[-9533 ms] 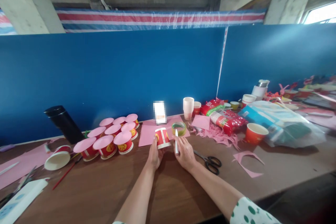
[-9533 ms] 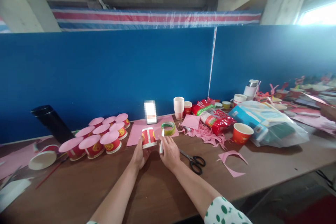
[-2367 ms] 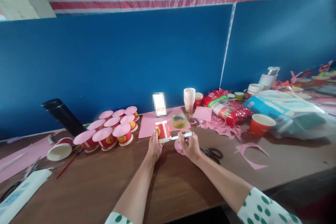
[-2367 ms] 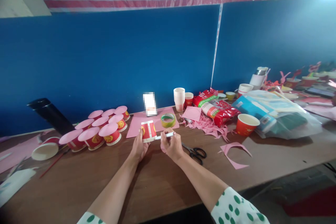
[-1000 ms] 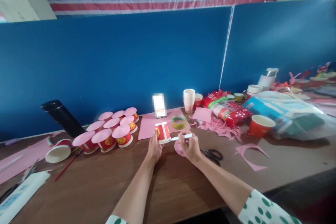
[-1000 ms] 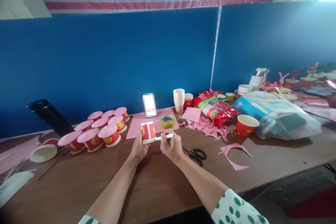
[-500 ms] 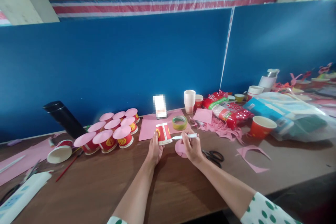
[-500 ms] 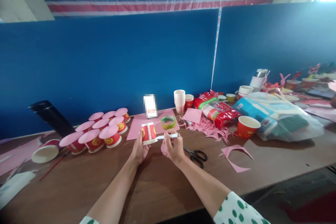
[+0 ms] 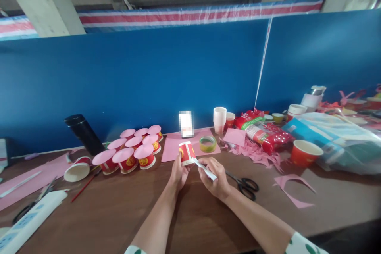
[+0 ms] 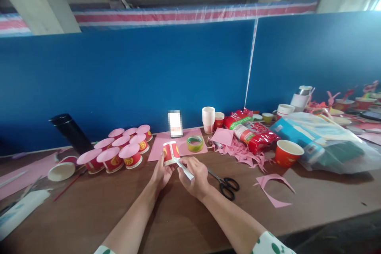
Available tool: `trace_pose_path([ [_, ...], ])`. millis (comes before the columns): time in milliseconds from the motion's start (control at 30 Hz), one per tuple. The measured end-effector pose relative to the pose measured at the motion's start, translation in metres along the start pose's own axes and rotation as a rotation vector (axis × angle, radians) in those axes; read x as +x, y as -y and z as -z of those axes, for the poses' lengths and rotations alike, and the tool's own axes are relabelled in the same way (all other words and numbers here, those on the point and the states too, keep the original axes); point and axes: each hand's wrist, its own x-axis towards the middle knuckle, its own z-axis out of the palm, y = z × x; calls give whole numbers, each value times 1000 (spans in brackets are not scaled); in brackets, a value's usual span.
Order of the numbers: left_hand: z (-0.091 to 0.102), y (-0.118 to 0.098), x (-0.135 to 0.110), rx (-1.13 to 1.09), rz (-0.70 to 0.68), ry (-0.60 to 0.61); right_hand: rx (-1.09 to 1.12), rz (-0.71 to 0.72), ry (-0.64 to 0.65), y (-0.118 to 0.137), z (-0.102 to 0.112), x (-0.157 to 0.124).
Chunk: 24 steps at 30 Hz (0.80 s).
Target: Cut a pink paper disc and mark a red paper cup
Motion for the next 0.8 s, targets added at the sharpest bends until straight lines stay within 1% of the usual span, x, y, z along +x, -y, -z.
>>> trace_pose_path([
  [100,0,1,1,8,-2,5,-2,-9,28,-1,-1,0],
  [167,0,1,1,11,5,15,15,-47,38,-2,-2,-1],
  [333,-1,0,1,11,27,-1,51,-187,-33,-7,-4,-3],
  [433,-2,-1,2,11,44,-27,56,-217,-23,-10,-4,-3],
  [600,-5,-3,0,20,58,-34,98,-249,-28,-11,-4,-2],
  [800,-6,-4,-2,35,48,-32,188,-340,-95,-13,-7,-2],
])
